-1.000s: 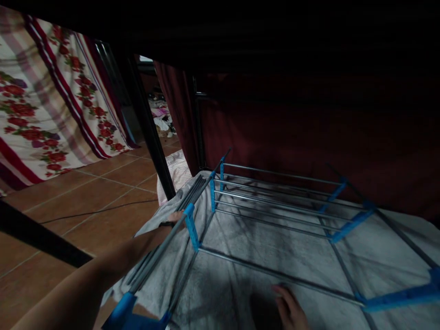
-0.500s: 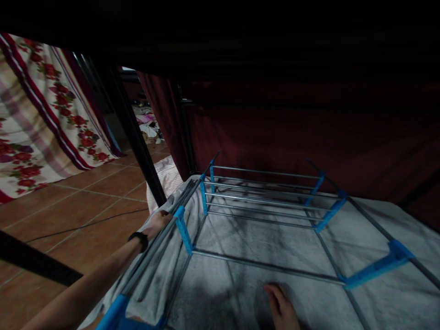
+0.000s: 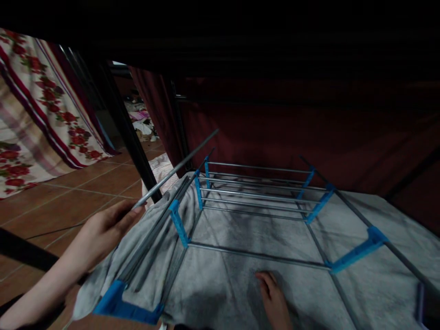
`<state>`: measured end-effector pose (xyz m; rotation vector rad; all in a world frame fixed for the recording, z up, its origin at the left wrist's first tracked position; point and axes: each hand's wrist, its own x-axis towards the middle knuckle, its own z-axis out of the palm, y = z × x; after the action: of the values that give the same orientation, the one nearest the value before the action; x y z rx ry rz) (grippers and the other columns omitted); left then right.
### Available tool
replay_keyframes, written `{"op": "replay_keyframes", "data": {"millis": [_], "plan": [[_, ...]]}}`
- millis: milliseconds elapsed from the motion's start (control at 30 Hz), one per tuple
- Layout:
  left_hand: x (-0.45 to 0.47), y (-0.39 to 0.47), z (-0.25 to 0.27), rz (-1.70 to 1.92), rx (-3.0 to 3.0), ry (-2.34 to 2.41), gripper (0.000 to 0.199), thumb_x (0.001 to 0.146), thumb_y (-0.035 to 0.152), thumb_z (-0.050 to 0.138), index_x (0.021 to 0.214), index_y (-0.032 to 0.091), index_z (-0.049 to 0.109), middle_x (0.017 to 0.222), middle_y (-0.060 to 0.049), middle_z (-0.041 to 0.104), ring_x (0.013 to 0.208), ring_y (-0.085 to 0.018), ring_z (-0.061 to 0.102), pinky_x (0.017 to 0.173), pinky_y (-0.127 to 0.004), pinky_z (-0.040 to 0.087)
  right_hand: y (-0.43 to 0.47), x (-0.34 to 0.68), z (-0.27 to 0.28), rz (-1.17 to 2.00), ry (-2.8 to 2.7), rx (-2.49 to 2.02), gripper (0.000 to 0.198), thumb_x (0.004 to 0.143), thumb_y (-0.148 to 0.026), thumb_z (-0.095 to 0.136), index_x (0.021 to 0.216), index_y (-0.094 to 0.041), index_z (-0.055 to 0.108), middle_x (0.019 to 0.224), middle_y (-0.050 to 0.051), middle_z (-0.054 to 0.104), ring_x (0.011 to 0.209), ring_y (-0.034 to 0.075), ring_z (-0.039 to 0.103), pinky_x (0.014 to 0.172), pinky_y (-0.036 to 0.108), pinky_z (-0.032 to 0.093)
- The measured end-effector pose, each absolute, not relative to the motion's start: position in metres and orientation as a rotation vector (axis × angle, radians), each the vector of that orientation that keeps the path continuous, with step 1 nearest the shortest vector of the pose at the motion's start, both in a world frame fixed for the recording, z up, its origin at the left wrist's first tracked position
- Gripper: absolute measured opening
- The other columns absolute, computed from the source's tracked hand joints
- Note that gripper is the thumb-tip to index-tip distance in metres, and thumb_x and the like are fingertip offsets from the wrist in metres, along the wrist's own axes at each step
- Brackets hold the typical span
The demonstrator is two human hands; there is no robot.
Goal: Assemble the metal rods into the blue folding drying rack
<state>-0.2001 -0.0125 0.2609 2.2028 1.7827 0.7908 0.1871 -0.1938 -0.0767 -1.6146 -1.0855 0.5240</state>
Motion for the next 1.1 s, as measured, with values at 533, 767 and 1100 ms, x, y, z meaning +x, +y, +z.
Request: {"op": "replay_keyframes", "data": {"millis": [533,767,1100], "plan": [[-0.059,-0.157,0.122,0.045,2.150,1.321,0.047,0.100,0.041,0.042,0.133,0.031,0.073,0.130,-0.004,0.079,0.124,-0.027,0.074,0.105,-0.036,0.057,-0.195,0.205,-0.041,0.861,-0.629,-1.414,0.026,0.077,-0.049,0.072,0.084,-0.024,0.077,0.091,0.007,0.079,0.085,0.027,0.073,0.077,0.039,0.061],[-0.012,-0.148,0.087,-0.260,2.335,1.208,0.045,0.106,0.025,0.035,0.138,0.025,0.067,0.125,-0.011,0.079,0.115,-0.029,0.076,0.098,-0.041,0.057,-0.223,0.241,-0.024,1.010,-0.213,-1.053,0.032,0.065,-0.038,0.088,0.091,-0.025,0.076,0.100,0.006,0.081,0.099,0.027,0.076,0.095,0.045,0.062],[0.011,-0.140,0.040,-0.179,2.536,0.966,0.040,0.105,0.016,0.040,0.132,0.024,0.067,0.136,-0.012,0.072,0.119,-0.027,0.072,0.105,-0.042,0.053,-0.255,0.294,-0.063,0.821,-0.263,-1.248,0.029,0.076,-0.052,0.085,0.088,-0.026,0.079,0.096,0.007,0.079,0.095,0.029,0.079,0.093,0.050,0.067]]}}
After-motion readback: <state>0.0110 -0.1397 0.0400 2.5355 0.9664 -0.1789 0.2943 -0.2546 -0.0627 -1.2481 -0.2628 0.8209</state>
